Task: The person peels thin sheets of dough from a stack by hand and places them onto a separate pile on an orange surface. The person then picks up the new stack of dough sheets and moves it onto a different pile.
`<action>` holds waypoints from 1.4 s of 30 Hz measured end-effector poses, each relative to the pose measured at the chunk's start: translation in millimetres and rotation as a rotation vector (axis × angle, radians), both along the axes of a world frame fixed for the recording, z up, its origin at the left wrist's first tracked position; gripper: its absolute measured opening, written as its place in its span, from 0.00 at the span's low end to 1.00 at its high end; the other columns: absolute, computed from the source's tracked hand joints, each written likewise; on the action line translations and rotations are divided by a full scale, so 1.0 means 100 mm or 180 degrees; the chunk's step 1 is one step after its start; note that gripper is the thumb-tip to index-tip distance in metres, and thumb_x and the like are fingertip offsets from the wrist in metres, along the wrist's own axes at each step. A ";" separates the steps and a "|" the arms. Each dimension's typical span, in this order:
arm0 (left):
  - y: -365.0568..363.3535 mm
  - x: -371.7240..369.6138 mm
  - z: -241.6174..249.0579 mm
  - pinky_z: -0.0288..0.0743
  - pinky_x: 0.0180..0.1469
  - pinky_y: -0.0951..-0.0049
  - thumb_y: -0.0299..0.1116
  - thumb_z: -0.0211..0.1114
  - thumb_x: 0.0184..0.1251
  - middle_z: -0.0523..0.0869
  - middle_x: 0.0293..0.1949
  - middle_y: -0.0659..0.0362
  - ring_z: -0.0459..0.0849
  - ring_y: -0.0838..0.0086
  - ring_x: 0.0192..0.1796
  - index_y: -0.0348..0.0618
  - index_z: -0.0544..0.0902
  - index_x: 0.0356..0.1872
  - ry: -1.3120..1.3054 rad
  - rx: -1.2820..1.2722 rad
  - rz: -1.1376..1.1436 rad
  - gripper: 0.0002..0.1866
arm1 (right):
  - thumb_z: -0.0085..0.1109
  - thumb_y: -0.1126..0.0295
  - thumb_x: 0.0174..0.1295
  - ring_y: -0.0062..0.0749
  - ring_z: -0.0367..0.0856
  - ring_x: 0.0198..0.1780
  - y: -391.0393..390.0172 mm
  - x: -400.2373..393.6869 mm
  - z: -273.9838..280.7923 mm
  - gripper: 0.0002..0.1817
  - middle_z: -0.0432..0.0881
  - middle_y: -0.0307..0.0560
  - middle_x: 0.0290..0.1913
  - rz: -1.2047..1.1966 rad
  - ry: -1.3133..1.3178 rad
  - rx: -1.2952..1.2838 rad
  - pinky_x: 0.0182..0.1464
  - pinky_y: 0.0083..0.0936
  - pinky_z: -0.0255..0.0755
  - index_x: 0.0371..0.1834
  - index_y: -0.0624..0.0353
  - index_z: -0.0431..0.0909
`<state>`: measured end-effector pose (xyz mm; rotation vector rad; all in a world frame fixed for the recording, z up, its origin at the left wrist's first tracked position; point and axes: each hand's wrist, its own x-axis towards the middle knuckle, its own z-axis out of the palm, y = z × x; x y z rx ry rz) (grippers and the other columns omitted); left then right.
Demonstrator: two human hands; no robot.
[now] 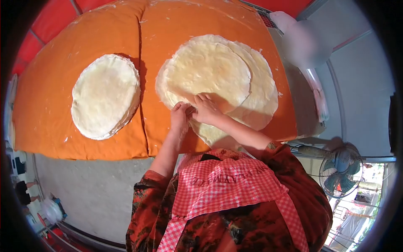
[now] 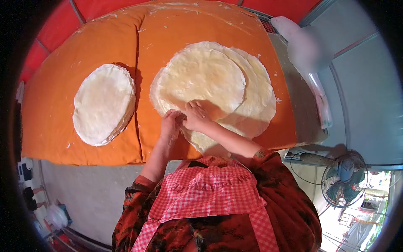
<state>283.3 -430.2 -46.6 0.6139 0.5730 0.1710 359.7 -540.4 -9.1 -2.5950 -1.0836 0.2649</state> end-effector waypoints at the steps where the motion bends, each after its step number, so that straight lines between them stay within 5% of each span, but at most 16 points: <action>1: -0.01 0.02 0.05 0.76 0.38 0.73 0.22 0.55 0.62 0.80 0.30 0.57 0.81 0.71 0.33 0.43 0.75 0.31 -0.0076 -0.0032 0.0003 0.04 | 0.59 0.69 0.50 0.48 0.66 0.62 -0.02 -0.04 0.08 0.25 0.72 0.52 0.55 -0.0056 -0.0121 0.0001 0.58 0.42 0.67 0.55 0.60 0.70; 3: -0.05 0.03 0.16 0.75 0.43 0.72 0.22 0.54 0.63 0.81 0.33 0.56 0.80 0.69 0.38 0.41 0.76 0.35 -0.0067 -0.0029 0.0001 0.03 | 0.55 0.67 0.57 0.47 0.68 0.62 -0.03 0.02 0.06 0.20 0.74 0.53 0.56 -0.0212 -0.0220 -0.0234 0.58 0.43 0.67 0.54 0.59 0.72; 5: -0.07 0.04 0.22 0.73 0.48 0.72 0.23 0.55 0.64 0.81 0.37 0.55 0.79 0.69 0.44 0.39 0.77 0.41 0.0085 0.0049 0.0019 0.07 | 0.52 0.67 0.61 0.45 0.72 0.60 0.08 0.13 0.85 0.17 0.76 0.54 0.54 -0.0848 0.0677 -0.0503 0.57 0.42 0.66 0.52 0.59 0.74; 6: -0.07 0.04 0.18 0.74 0.47 0.71 0.23 0.56 0.63 0.81 0.38 0.54 0.80 0.68 0.44 0.38 0.77 0.42 0.0112 0.0848 0.0216 0.08 | 0.50 0.67 0.63 0.44 0.74 0.59 0.13 0.21 1.28 0.16 0.78 0.55 0.53 -0.1162 0.1139 -0.0637 0.57 0.42 0.66 0.51 0.59 0.76; 7: -0.07 0.02 0.07 0.75 0.47 0.70 0.22 0.57 0.62 0.81 0.40 0.54 0.80 0.67 0.44 0.38 0.78 0.44 0.0152 0.1644 0.0400 0.09 | 0.46 0.67 0.65 0.41 0.80 0.50 0.12 0.36 1.51 0.15 0.82 0.55 0.47 -0.1111 0.0981 -0.0147 0.52 0.42 0.70 0.50 0.55 0.79; 8: -0.07 -0.02 -0.06 0.75 0.46 0.69 0.22 0.58 0.61 0.81 0.41 0.53 0.81 0.66 0.44 0.37 0.78 0.45 0.0200 0.2443 0.0562 0.11 | 0.46 0.69 0.64 0.43 0.83 0.44 0.09 1.17 0.85 0.16 0.83 0.53 0.43 -0.0791 0.0880 -0.0177 0.46 0.40 0.74 0.51 0.50 0.80; 11: 0.08 0.00 -0.51 0.75 0.48 0.70 0.21 0.60 0.59 0.81 0.43 0.50 0.81 0.65 0.45 0.33 0.76 0.48 0.0693 0.3183 0.0762 0.15 | 0.47 0.75 0.58 0.51 0.84 0.38 0.08 1.37 1.91 0.12 0.83 0.59 0.32 -0.0355 -0.0603 0.0127 0.38 0.42 0.76 0.36 0.57 0.83; 14: 0.09 -0.01 -0.27 0.75 0.47 0.70 0.21 0.62 0.57 0.79 0.42 0.50 0.80 0.66 0.45 0.31 0.76 0.48 0.0820 0.2997 0.0464 0.16 | 0.49 0.78 0.53 0.49 0.83 0.35 0.05 0.95 2.15 0.16 0.82 0.60 0.33 -0.0273 -0.1324 -0.0373 0.40 0.44 0.75 0.39 0.50 0.85; 15: 0.11 0.02 -0.28 0.75 0.47 0.70 0.21 0.62 0.56 0.79 0.42 0.49 0.80 0.65 0.44 0.31 0.75 0.49 0.0867 0.3018 0.0524 0.17 | 0.52 0.76 0.50 0.51 0.84 0.33 -0.01 0.90 1.87 0.10 0.83 0.58 0.29 0.0003 -0.1719 -0.0500 0.34 0.47 0.75 0.31 0.57 0.84; 21: 0.19 0.17 -0.16 0.78 0.41 0.70 0.22 0.64 0.54 0.79 0.42 0.48 0.80 0.66 0.42 0.33 0.71 0.51 0.1161 0.2662 0.0632 0.21 | 0.51 0.77 0.49 0.50 0.83 0.33 -0.26 0.48 -0.03 0.10 0.82 0.59 0.30 0.0191 -0.1056 -0.0165 0.33 0.46 0.75 0.31 0.58 0.83; 26: 0.10 0.20 -0.14 0.80 0.34 0.72 0.22 0.60 0.56 0.79 0.39 0.50 0.81 0.68 0.35 0.34 0.72 0.46 0.1345 0.2511 0.0271 0.15 | 0.49 0.76 0.51 0.50 0.83 0.32 -0.27 0.52 0.05 0.09 0.82 0.58 0.28 0.0135 -0.0867 -0.0063 0.31 0.44 0.75 0.28 0.59 0.81; 29: 0.06 0.16 -0.09 0.80 0.33 0.71 0.23 0.57 0.58 0.81 0.35 0.52 0.81 0.67 0.31 0.35 0.75 0.42 0.0793 0.1118 -0.0159 0.10 | 0.48 0.74 0.53 0.50 0.83 0.33 -0.26 0.34 0.21 0.08 0.82 0.59 0.29 0.0343 -0.1116 -0.0422 0.31 0.43 0.75 0.26 0.62 0.79; 32: 0.04 0.20 -0.05 0.79 0.30 0.72 0.23 0.54 0.59 0.82 0.31 0.55 0.81 0.67 0.27 0.37 0.76 0.40 0.0781 0.0744 -0.0010 0.08 | 0.48 0.74 0.53 0.50 0.83 0.33 -0.33 0.17 0.03 0.08 0.82 0.58 0.32 0.0325 -0.0987 -0.0358 0.32 0.43 0.76 0.28 0.63 0.78; 42: -0.02 0.16 0.00 0.79 0.23 0.73 0.23 0.49 0.63 0.82 0.29 0.54 0.79 0.69 0.24 0.39 0.74 0.39 0.0661 0.0699 -0.0007 0.07 | 0.52 0.77 0.48 0.44 0.80 0.42 -0.48 0.04 0.08 0.13 0.80 0.48 0.37 0.0381 -0.1073 -0.0425 0.35 0.37 0.76 0.38 0.58 0.78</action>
